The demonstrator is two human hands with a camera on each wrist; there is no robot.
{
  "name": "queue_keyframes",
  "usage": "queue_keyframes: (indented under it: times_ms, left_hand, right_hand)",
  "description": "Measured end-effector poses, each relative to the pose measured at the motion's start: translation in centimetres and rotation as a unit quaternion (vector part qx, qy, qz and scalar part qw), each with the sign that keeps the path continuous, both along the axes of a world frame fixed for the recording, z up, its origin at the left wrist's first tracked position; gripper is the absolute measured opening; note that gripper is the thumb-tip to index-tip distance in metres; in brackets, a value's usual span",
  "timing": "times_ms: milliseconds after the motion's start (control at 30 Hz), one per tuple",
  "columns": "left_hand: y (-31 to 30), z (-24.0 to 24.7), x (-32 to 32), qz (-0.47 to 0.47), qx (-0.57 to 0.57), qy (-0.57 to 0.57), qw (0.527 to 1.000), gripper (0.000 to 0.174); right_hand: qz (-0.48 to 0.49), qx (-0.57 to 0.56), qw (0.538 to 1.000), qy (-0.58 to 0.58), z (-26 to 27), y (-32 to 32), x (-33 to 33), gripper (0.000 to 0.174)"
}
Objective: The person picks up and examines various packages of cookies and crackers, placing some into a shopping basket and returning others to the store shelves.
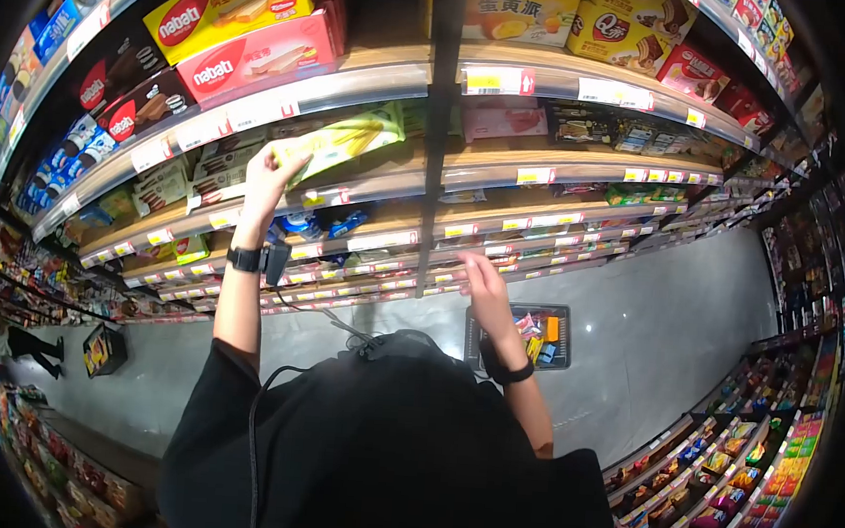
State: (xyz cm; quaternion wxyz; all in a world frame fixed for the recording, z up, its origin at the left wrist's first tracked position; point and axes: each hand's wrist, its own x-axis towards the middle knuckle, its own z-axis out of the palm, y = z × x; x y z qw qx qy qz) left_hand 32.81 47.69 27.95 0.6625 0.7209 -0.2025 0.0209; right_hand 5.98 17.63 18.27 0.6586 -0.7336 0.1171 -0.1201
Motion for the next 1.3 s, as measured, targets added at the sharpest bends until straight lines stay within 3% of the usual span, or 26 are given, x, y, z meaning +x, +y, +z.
queue_keyframes:
  times_ms: [33, 67, 100, 167, 267, 367, 400, 500, 633, 833, 1000, 1100, 1133, 1167, 1233, 1300]
  left_hand:
    - [-1.1, 0.3, 1.3, 0.004, 0.042, 0.016, 0.999, 0.037]
    - [-1.9, 2.0, 2.1, -0.005, 0.164, 0.046, 0.985, 0.04]
    - [-3.3, -0.9, 4.7, -0.002, 0.093, -0.013, 0.996, 0.045]
    - [-6.1, -1.2, 7.6, -0.04, 0.106, -0.024, 0.993, 0.055]
    - [-10.0, 2.5, 5.3, -0.005, 0.147, 0.006, 0.989, 0.057]
    - [-12.6, -0.2, 8.0, -0.078, 0.114, -0.008, 0.99, 0.058]
    - [-13.0, -1.1, 9.0, -0.078, 0.176, -0.055, 0.98, 0.056]
    - [-13.7, -1.6, 8.8, -0.136, 0.207, -0.059, 0.967, 0.055]
    - [-13.5, -3.0, 9.4, -0.044, 0.356, -0.212, 0.909, 0.048]
    - [-13.9, -0.5, 7.4, 0.005, 0.453, -0.231, 0.861, 0.038]
    - [-14.2, -1.3, 7.6, 0.034, 0.499, -0.255, 0.828, 0.027]
    - [-13.3, -2.3, 6.8, 0.102, 0.41, -0.326, 0.846, 0.023]
    - [-13.5, -1.5, 4.8, 0.189, 0.45, -0.284, 0.825, 0.023]
    - [-13.4, -1.0, 2.2, 0.182, 0.343, -0.33, 0.861, 0.02]
    - [-13.7, -0.1, -3.2, 0.192, 0.263, -0.406, 0.854, 0.013]
    - [-13.5, -1.7, -9.2, 0.142, 0.217, -0.24, 0.935, 0.011]
  right_hand:
    - [-0.022, 0.014, 0.999, 0.023, -1.2, -0.7, -1.3, 0.039]
    - [-0.037, 0.023, 0.998, 0.045, -2.2, -1.4, -2.8, 0.039]
    - [-0.053, 0.032, 0.996, 0.067, -3.1, -2.0, -4.3, 0.04]
    - [-0.087, 0.064, 0.99, 0.088, -4.7, -3.1, -6.8, 0.041]
    - [-0.139, 0.119, 0.98, 0.075, -7.2, -4.9, -9.7, 0.042]
    - [-0.166, 0.118, 0.976, 0.075, -6.5, -5.6, -11.4, 0.047]
    - [-0.176, 0.104, 0.976, 0.075, -5.9, -5.7, -11.7, 0.049]
    - [-0.193, 0.129, 0.971, 0.064, -6.4, -6.3, -12.3, 0.048]
    - [-0.199, 0.124, 0.97, 0.063, -6.9, -6.7, -12.6, 0.045]
    - [-0.184, 0.14, 0.971, 0.061, -7.5, -7.5, -12.6, 0.041]
    - [-0.144, 0.128, 0.978, 0.074, -9.1, -8.3, -13.7, 0.04]
    - [-0.11, 0.086, 0.986, 0.086, -8.4, -9.4, -15.1, 0.039]
    - [-0.098, 0.074, 0.988, 0.089, -8.4, -10.0, -15.7, 0.038]
    - [-0.085, 0.061, 0.99, 0.093, -8.5, -10.8, -16.3, 0.038]
    - [-0.072, 0.098, 0.986, 0.114, -9.5, -12.4, -17.5, 0.035]
    - [-0.05, 0.15, 0.973, 0.167, -12.9, -14.5, -18.8, 0.034]
